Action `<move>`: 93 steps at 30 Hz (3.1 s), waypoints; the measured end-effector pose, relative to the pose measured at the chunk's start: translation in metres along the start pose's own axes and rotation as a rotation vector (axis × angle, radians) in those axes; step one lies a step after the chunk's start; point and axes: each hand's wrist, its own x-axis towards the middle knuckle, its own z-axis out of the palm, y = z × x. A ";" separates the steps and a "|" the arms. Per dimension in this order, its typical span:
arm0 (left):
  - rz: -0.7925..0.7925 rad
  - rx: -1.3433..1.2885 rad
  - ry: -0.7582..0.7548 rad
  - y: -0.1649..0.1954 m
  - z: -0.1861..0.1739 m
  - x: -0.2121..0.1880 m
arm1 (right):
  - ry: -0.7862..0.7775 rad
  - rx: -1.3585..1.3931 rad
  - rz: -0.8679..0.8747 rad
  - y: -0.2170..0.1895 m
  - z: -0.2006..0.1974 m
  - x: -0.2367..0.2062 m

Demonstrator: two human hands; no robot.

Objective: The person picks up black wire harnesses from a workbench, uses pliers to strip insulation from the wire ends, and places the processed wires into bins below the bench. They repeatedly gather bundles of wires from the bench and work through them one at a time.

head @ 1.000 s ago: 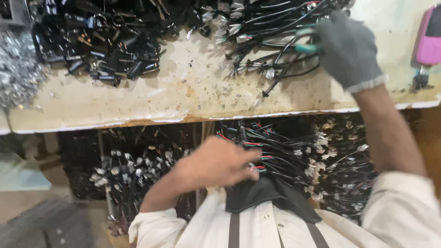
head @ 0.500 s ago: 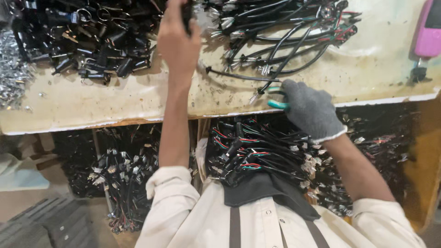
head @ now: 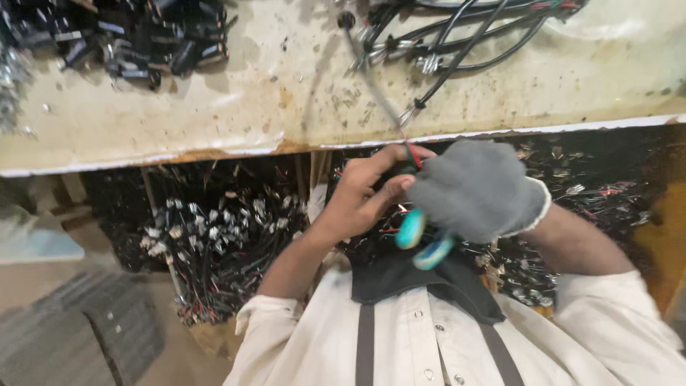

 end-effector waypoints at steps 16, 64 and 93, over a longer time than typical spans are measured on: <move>0.304 0.152 0.066 -0.003 0.015 -0.006 | 0.928 1.794 0.299 -0.032 0.054 -0.010; 0.332 1.518 -0.463 -0.064 0.100 -0.005 | -0.373 -0.406 0.947 0.077 0.120 -0.153; 0.297 1.418 -0.520 -0.071 0.101 -0.003 | -0.233 -0.223 0.753 0.144 0.144 -0.107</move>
